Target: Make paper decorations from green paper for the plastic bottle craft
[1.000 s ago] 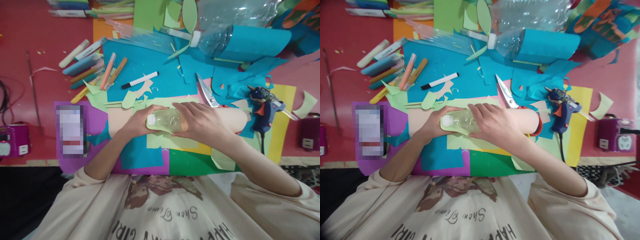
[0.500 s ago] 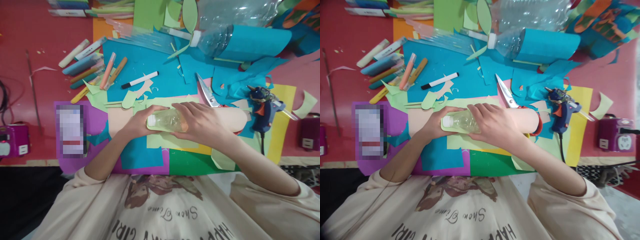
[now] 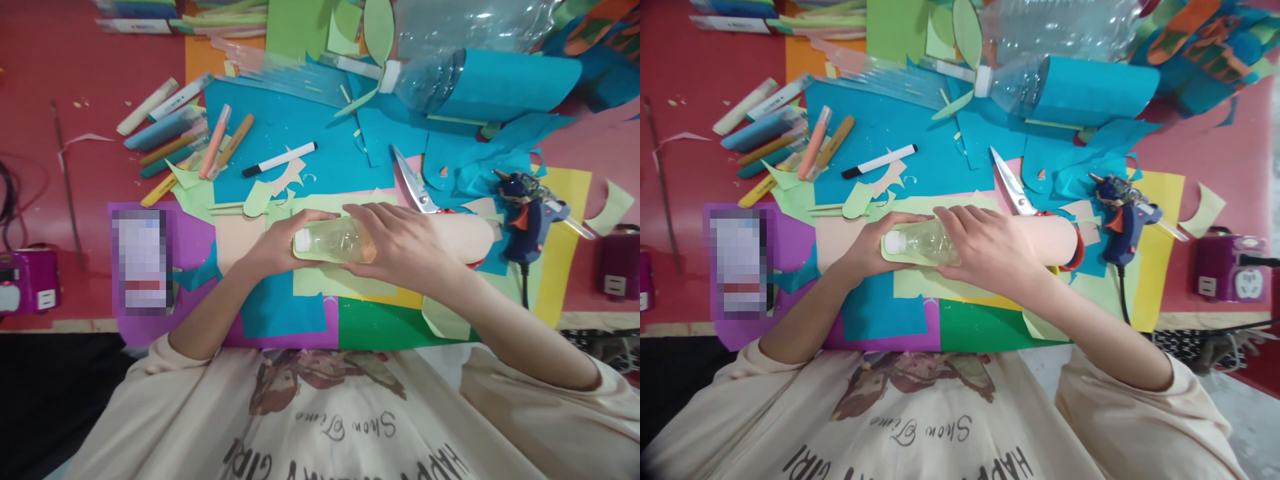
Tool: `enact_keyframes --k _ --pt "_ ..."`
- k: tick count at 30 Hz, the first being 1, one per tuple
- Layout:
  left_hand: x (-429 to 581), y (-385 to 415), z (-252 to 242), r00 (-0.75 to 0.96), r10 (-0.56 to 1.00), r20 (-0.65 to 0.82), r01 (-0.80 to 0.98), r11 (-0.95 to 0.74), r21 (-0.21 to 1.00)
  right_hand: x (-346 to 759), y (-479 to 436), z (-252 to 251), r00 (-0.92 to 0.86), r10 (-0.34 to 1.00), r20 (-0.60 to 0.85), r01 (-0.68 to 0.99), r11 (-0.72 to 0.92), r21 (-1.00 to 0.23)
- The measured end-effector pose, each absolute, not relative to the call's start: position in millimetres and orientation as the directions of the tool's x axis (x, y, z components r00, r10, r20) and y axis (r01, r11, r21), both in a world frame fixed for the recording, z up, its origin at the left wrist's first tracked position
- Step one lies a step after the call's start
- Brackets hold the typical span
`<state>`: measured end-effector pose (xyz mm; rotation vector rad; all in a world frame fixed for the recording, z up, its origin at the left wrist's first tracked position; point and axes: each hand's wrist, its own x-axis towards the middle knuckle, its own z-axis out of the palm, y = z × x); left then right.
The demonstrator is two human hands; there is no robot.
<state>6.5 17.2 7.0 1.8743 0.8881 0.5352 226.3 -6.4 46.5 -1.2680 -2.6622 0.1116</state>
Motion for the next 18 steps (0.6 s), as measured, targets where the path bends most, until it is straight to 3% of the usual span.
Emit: enact_keyframes --k 18 --pt "8 17 16 0.629 0.774 -0.066 0.404 -0.254 0.879 224 -5 49 -0.633 0.764 0.126 0.747 0.645 -0.160"
